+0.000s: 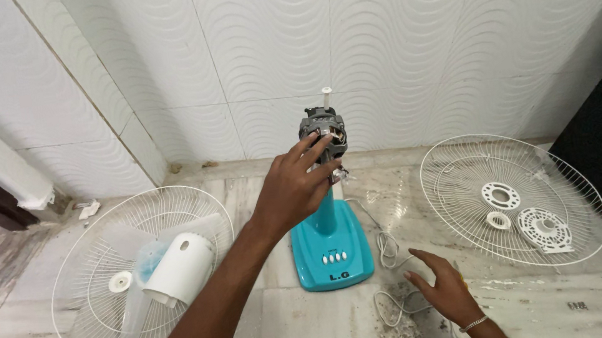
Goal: The person assembles a pedestal fan by attaching the motor housing to the base, securing the rear grille, and tightening the assembly with a screwdriver. The fan blades and front cage remain detached on the floor.
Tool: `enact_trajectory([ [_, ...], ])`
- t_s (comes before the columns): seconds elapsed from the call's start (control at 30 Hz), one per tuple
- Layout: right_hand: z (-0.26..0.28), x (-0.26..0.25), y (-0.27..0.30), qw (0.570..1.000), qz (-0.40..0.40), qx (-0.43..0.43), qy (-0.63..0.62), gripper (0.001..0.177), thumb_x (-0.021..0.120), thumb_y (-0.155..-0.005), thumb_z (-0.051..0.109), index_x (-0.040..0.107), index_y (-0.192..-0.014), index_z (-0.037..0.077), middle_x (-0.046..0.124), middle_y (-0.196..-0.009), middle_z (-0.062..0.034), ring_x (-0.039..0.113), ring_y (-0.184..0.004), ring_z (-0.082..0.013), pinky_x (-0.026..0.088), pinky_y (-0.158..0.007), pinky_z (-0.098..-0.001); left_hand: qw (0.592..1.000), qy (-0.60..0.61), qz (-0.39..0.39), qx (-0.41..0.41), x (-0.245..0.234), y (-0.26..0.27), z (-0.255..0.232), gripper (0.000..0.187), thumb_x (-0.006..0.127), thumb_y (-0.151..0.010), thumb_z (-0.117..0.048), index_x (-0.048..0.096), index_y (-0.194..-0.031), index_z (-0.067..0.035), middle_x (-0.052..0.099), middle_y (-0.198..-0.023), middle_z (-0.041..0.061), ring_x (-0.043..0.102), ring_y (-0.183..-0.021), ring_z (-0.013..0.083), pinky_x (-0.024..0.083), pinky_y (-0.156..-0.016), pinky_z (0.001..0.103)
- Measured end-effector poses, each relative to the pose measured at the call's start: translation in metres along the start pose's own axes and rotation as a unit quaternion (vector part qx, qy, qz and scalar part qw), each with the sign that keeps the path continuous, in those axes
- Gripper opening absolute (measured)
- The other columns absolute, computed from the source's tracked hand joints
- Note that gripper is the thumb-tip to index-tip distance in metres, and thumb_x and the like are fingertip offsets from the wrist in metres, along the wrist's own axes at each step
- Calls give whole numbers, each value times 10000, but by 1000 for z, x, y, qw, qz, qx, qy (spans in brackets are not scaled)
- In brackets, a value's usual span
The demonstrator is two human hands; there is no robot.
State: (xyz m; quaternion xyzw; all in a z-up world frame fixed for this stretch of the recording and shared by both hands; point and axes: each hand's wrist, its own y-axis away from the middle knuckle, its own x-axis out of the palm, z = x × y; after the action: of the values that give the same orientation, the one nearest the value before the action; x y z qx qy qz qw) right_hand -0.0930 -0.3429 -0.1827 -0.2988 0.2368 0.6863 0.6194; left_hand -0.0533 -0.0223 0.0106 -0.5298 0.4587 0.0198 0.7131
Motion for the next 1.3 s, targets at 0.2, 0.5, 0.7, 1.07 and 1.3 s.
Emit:
enact_trajectory([
  [0.2, -7, 4, -4, 1000, -11, -17, -8, 575, 721, -895, 384, 604, -1404, 142, 639, -1397, -127, 599, -1303, -299, 484, -1080, -423, 998, -47, -29, 9, 0, 3, -2, 239, 767, -874, -161, 787, -1109, -124, 670, -1374, 59, 579, -1319, 260, 523, -872, 415],
  [0.5, -26, 13, -7, 1000, -5, 3, -17, 556, 703, -895, 400, 620, -1387, 155, 654, -1393, -108, 606, -1309, -308, 498, -1097, -450, 999, -26, -31, 3, 3, 3, -2, 214, 767, -873, -148, 781, -1084, -112, 693, -1339, 62, 601, -1280, 259, 548, -857, 406],
  [0.7, -25, 11, -6, 1000, -12, -7, -12, 537, 707, -892, 387, 636, -1372, 157, 673, -1373, -103, 610, -1304, -295, 509, -1085, -440, 999, -24, -23, 13, 1, 2, -3, 231, 754, -874, -118, 770, -1101, -79, 710, -1296, 49, 616, -1246, 248, 544, -866, 400],
  [1.07, -24, 6, -5, 999, -35, -9, -30, 515, 718, -900, 340, 641, -1358, 118, 677, -1362, -122, 611, -1306, -290, 491, -1092, -425, 1000, 15, -18, 17, 8, 2, -7, 228, 687, -846, 7, 709, -1071, -23, 708, -1152, 77, 654, -1077, 241, 521, -850, 408],
  [1.3, -28, 8, -4, 998, -44, -32, -37, 507, 708, -907, 326, 638, -1358, 103, 687, -1352, -129, 638, -1280, -289, 507, -1081, -413, 998, 9, -50, 28, 9, 4, -8, 288, 699, -822, 23, 699, -1108, -8, 690, -1178, 113, 664, -1063, 271, 539, -902, 418],
])
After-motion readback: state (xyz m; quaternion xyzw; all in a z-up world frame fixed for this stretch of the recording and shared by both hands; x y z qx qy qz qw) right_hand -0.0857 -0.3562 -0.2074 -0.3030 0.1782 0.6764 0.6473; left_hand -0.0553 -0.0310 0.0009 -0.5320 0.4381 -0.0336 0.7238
